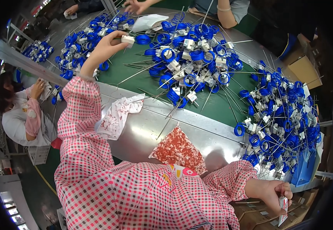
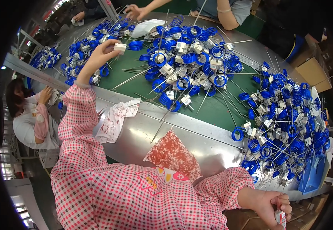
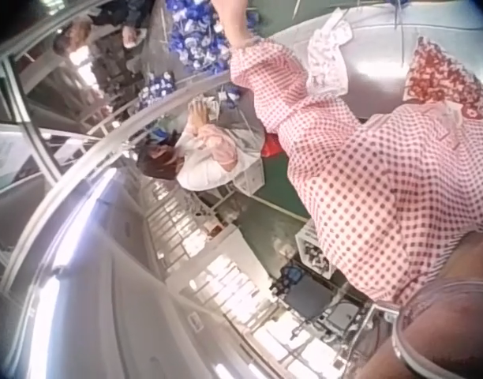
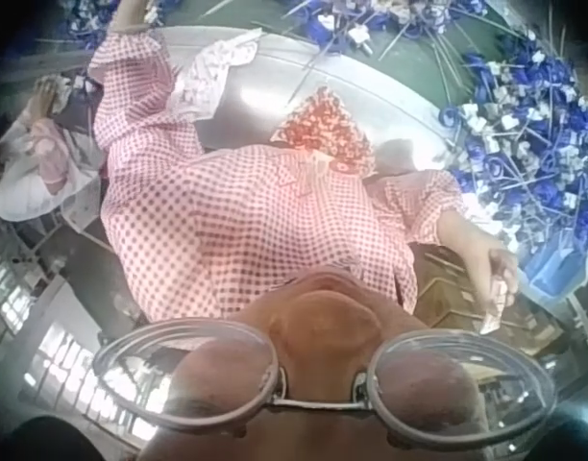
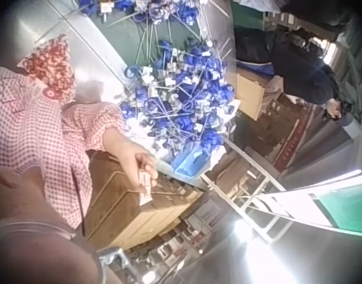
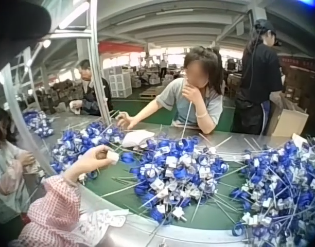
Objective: Applying sealant from a tube to small electrical components and assembling them on a production line.
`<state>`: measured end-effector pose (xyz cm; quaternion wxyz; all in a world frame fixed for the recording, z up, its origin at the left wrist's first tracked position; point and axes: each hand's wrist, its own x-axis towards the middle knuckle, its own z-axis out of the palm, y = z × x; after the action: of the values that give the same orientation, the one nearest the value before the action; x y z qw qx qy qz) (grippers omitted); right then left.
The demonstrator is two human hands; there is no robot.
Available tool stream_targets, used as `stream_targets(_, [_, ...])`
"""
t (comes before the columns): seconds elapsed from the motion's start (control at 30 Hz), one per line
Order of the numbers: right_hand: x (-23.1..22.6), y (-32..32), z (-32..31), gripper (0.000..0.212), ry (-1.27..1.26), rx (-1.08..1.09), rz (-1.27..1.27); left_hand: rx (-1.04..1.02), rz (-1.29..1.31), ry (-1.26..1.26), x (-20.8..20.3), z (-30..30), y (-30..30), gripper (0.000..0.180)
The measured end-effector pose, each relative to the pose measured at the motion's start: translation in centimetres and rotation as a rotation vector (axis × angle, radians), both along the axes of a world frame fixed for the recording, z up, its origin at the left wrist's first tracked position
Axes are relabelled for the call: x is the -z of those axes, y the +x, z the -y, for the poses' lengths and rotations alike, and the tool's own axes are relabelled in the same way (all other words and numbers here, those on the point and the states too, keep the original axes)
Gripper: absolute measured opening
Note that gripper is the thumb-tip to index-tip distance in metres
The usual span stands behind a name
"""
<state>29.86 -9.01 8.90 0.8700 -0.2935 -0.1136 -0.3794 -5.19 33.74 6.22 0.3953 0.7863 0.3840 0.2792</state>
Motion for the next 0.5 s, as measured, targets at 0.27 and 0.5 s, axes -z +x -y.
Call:
stream_targets(0.27, [0.3,-0.6,0.1,0.041,0.031,-0.133,0.094,-0.437,0.549,0.223,2.6,6.8,-8.3,0.034])
stream_targets(0.5, [0.4,-3.4,-3.5,0.039,0.025,-0.267,-0.002,-0.312,1.287,-0.344,9.9,15.4,-13.1,0.040])
